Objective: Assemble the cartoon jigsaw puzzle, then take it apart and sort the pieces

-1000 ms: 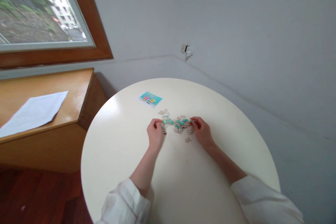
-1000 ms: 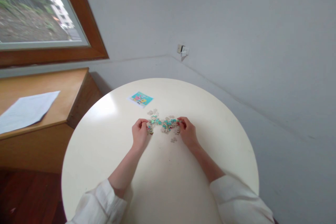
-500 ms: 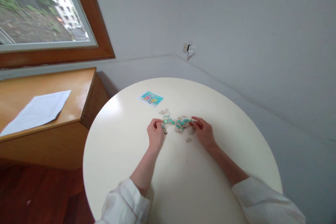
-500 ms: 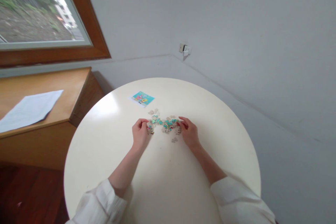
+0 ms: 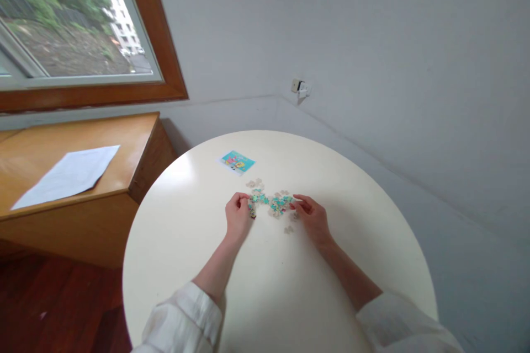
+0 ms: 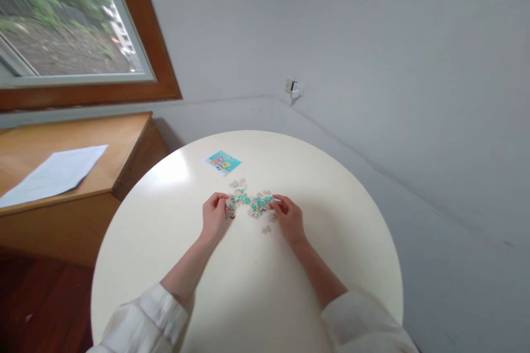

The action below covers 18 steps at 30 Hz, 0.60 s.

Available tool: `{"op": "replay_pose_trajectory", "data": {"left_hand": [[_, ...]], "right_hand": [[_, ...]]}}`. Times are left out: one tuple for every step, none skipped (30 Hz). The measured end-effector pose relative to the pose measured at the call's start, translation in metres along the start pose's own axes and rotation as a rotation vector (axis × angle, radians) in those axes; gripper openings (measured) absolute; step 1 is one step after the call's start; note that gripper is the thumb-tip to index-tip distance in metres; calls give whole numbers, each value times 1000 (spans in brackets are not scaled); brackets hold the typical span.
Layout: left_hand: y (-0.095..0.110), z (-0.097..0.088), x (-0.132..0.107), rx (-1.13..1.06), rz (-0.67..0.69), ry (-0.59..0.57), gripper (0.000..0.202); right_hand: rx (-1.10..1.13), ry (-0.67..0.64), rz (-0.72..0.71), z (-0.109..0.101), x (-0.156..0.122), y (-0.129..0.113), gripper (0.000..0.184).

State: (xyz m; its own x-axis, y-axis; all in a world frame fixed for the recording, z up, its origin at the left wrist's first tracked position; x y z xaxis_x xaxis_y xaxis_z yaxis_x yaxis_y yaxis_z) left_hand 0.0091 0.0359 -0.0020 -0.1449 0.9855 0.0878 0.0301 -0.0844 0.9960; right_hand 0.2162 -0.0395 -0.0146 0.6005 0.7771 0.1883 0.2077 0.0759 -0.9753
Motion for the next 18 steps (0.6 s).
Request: {"op": "replay_pose_trajectory", "data": {"left_hand": [[2,0,0,3,10,2,13],[3,0,-1,7,21,2,14],[4,-1,-1,12,29,2,14],[4,-1,-1,17,35,1,14],[4,-2,-1,25,41,2,14],[4,-2,0,35,51,3,14],[3,-3,0,49,61,1,14],[2,-3,0,63,71,-3,14],[1,-2,0,79,79,-10,14],[0,-1,0,98,89,-22,14],[-1,-1,0,123,100,-35,14],[-2,0,0,156,116,-50,14],[-1,0,-1,200,139,-63,15],[0,0,-1,261,170,-76,16],[1,-1,-2,336,205,-94,17],[2,-2,-2,420,237,-116,19],[3,-4,-2,503,263,-141,20],[3,-6,-1,582,282,-174,21]], "right_hand": [[-4,-2,-12,0,0,-1,39],[-14,-3,-28,-1,0,-2,38],[-29,-5,-46,-1,0,-3,37],[-51,-8,-66,-1,-1,-4,35],[-80,-14,-84,-1,-1,-5,33],[-116,-22,-100,-1,-1,-6,31],[-158,-34,-115,0,-1,-6,30],[-199,-50,-129,1,-1,-6,29],[-237,-68,-144,2,-2,-6,29],[-269,-87,-166,3,-2,-6,28],[-298,-108,-197,5,-2,-6,27],[-326,-128,-241,7,-1,-7,25],[-354,-144,-292,8,-1,-7,24],[-381,-150,-345,9,-1,-8,23],[-407,-151,-393,10,-1,-8,23],[-432,-145,-429,10,-2,-8,23],[-460,-131,-452,10,-2,-8,24],[-490,-113,-467,10,-3,-8,24]]}}
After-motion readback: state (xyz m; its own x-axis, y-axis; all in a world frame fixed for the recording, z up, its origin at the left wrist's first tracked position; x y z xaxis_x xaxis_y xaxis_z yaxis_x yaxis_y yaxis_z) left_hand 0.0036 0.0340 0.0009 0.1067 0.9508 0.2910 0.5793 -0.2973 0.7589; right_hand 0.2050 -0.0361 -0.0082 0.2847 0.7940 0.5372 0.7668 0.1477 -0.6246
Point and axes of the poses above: each hand's wrist, its own x-axis towards the middle knuckle, its own z-axis out of the palm, y = z × x, the point moved 5 cm from there along x, towards the middle knuckle, and after that the axes turned 5 degrees about y, right-handed, at the moved point
